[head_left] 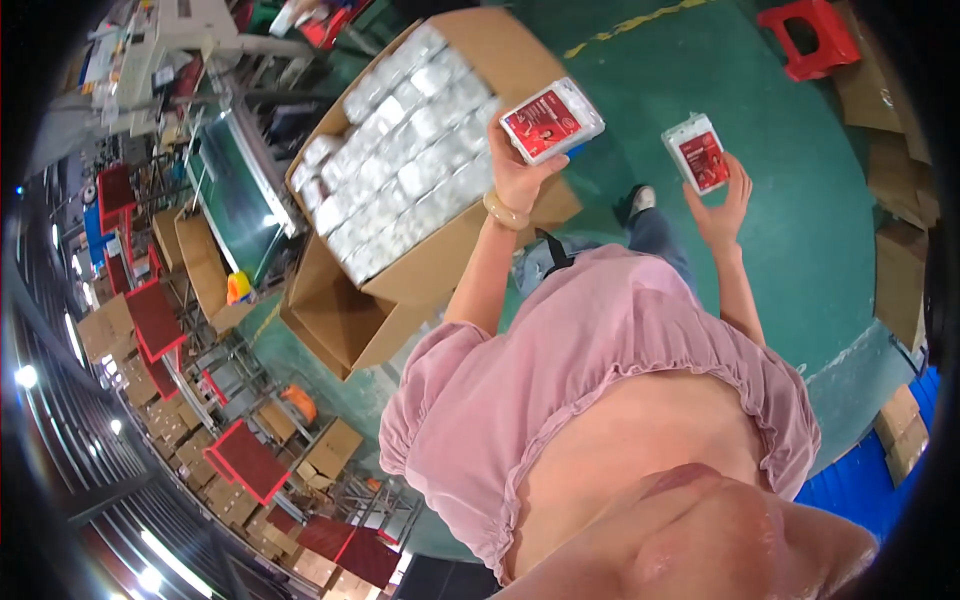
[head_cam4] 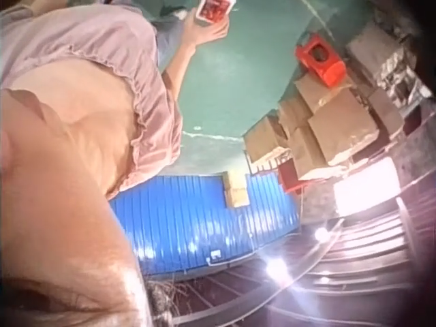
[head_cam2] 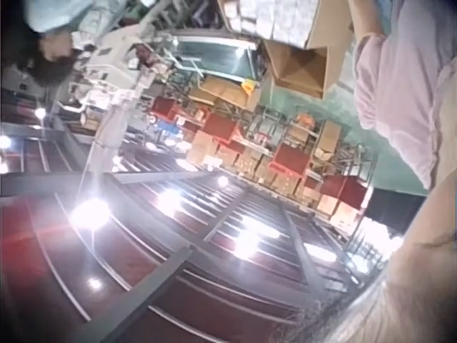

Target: Packing individual product boxes into larger cardboard shipping containers at a factory.

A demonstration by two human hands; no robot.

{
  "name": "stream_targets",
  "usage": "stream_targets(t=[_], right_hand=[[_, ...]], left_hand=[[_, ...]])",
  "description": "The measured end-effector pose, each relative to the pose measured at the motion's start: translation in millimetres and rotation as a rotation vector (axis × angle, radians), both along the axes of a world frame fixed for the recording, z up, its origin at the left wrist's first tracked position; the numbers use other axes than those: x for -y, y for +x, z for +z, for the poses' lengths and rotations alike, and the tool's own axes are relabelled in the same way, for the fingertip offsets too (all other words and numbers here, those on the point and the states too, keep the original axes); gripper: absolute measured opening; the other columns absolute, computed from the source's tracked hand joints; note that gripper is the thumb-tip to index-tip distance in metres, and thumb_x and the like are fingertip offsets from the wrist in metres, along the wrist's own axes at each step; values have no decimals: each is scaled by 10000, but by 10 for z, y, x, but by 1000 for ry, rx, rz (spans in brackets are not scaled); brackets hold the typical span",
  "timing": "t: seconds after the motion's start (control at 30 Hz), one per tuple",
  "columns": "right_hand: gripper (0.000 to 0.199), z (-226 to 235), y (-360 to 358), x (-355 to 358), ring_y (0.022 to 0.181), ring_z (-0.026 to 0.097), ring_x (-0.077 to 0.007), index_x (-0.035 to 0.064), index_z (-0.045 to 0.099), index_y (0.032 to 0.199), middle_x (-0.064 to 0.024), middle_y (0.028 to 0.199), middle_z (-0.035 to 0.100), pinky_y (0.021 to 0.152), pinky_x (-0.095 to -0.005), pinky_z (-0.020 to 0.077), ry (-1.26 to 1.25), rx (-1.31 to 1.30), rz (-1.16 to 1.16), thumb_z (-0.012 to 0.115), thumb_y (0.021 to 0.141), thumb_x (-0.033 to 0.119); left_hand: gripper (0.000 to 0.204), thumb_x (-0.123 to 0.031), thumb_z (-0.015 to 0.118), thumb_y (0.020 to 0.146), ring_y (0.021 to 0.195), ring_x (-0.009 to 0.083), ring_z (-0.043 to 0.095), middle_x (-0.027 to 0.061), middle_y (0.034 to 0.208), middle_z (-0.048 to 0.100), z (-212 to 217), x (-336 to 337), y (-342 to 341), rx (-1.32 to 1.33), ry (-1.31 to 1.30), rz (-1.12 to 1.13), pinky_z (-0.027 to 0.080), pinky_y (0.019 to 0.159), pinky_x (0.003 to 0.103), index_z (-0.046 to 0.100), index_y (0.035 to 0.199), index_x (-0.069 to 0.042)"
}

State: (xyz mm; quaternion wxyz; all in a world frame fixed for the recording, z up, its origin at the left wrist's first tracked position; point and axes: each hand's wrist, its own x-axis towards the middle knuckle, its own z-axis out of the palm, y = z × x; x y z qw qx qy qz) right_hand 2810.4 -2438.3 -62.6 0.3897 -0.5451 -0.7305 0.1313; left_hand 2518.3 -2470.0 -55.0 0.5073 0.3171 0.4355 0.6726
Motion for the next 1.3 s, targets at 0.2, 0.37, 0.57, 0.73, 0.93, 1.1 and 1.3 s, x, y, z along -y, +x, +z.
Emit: stream_targets(t=[0.2, 0.37, 0.57, 0.73, 0.93, 1.1, 1.3], right_hand=[[653, 379, 992, -1125, 1091, 455, -312, 17, 469, 1203, -143, 1177, 512, 924, -394, 373, -58, 46, 64, 749, 626, 134], [645, 464, 1203, -2765, 1071, 472, -313, 8, 465, 1210, -145, 1174, 515, 932, -385, 371, 28, -7, 150, 740, 638, 130], [640, 646, 1124, -4726, 1072, 481, -289, 21, 472, 1218, -133, 1174, 518, 928, -372, 374, 80, -37, 174, 739, 649, 136], [642, 755, 1377, -6032, 1080, 477, -274, 41, 475, 1226, -125, 1179, 516, 927, -361, 375, 75, -15, 85, 741, 649, 135], [653, 568, 1717, -7802, 1088, 472, -283, 54, 473, 1235, -124, 1187, 512, 940, -365, 369, 30, -18, -91, 742, 645, 131], [654, 463, 1703, -9724, 1095, 472, -286, 56, 474, 1234, -125, 1192, 512, 936, -373, 376, 41, -35, -71, 741, 641, 126], [660, 830, 882, -12176, 1082, 489, -289, 37, 480, 1214, -141, 1167, 531, 930, -375, 384, 76, -69, 178, 747, 616, 117]], left_hand=[[759, 107, 731, 579, 1066, 204, 519, 76, 1139, 509, 29, -1308, 881, 131, -108, 73, 461, 889, 346, 351, 1215, -64], [773, 107, 727, 580, 1066, 198, 516, 74, 1140, 501, -69, -2330, 1005, 119, -16, 109, 454, 895, 340, 335, 1224, -62], [834, 100, 737, 570, 1080, 188, 502, 69, 1128, 493, 0, -4069, 1007, -82, 21, 187, 443, 912, 335, 296, 1259, -64], [810, 124, 718, 570, 1081, 185, 500, 63, 1140, 498, 500, -5968, 1255, -87, 127, 47, 438, 918, 342, 324, 1252, -66], [585, -57, 682, 709, 1017, 220, 546, 73, 1117, 536, 437, -8372, 1379, 221, -43, -180, 457, 868, 347, 397, 1220, -70], [470, -230, 617, 787, 947, 257, 574, 71, 1097, 554, 307, -10043, 1397, 575, -361, -246, 461, 822, 347, 451, 1196, -70], [461, -368, 583, 804, 865, 288, 567, 92, 1045, 582, 335, -11472, 897, 587, -319, 242, 474, 777, 386, 496, 1167, -98]])
